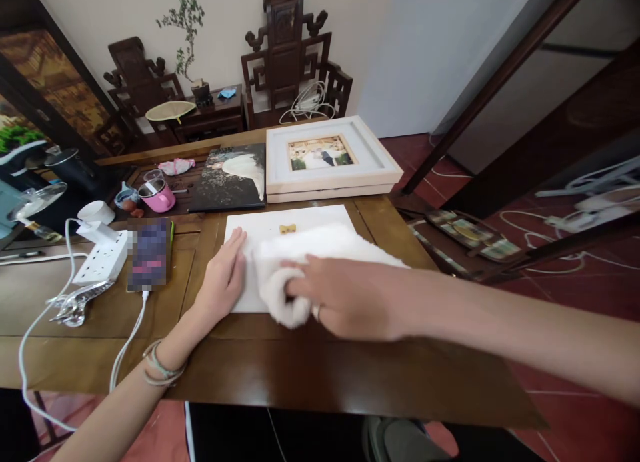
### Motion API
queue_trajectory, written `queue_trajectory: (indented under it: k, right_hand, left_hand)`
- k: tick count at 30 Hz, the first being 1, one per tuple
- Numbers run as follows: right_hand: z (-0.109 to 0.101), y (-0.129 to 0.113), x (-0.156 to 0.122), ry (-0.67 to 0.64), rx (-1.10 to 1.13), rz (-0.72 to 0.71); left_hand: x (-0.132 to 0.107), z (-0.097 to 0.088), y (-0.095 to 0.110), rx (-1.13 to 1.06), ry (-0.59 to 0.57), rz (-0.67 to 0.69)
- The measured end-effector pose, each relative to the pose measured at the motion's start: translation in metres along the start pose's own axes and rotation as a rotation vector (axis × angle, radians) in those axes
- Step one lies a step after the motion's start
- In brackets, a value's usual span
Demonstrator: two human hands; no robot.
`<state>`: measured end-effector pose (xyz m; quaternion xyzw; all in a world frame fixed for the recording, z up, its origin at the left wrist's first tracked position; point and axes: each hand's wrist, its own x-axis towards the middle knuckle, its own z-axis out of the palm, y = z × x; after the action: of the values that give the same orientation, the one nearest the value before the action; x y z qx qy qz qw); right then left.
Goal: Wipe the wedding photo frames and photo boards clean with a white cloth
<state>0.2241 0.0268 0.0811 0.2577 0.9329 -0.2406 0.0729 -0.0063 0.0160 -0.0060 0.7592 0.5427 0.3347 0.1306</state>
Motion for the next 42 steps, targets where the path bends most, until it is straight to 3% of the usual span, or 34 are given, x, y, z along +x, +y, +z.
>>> queue_trajectory:
  k: [4, 9, 14, 17, 20, 24, 26, 29, 32, 36, 39, 42]
  right_hand:
    - [-0.014, 0.032, 0.027, 0.132, 0.013, 0.106]
    - [-0.03, 0.038, 0.069, 0.33, 0.058, 0.018]
    - [-0.031, 0.03, 0.106, 0.304, 0.061, -0.044]
    - [-0.033, 0.031, 0.11, 0.271, 0.051, -0.014]
    - [-0.04, 0.04, 0.092, 0.254, 0.042, 0.047]
    - [-0.047, 0.066, 0.045, 0.273, 0.035, 0.145]
    - [-0.04, 0.08, 0.022, 0.308, 0.025, 0.184]
    - [-0.012, 0.092, -0.007, 0.333, -0.018, 0.261]
    - [0.031, 0.084, -0.03, 0.357, -0.134, 0.16]
    - [0.078, 0.047, -0.062, 0.385, -0.171, 0.017]
    - [0.085, 0.025, -0.078, 0.39, -0.122, -0.014]
    - [0.067, 0.024, -0.076, 0.295, -0.067, 0.014]
  left_hand:
    - [0.0, 0.004, -0.007, 0.078, -0.068, 0.011]
    - [0.001, 0.002, -0.002, 0.079, -0.094, 0.017]
    - [0.003, -0.001, 0.003, 0.066, -0.105, 0.039]
    - [0.002, -0.001, 0.0, 0.057, -0.108, 0.048]
    - [0.0, 0.001, -0.006, 0.07, -0.107, 0.042]
    - [-0.003, 0.004, -0.01, 0.079, -0.101, 0.026]
    - [-0.004, 0.005, -0.01, 0.073, -0.094, 0.024]
    - [-0.003, 0.005, -0.009, 0.067, -0.087, 0.018]
    - [-0.002, 0.006, -0.009, 0.066, -0.082, 0.012]
    - [-0.002, 0.007, -0.008, 0.082, -0.072, 0.006]
    - [-0.001, 0.007, -0.007, 0.097, -0.08, 0.006]
    - [-0.001, 0.007, -0.007, 0.096, -0.084, 0.009]
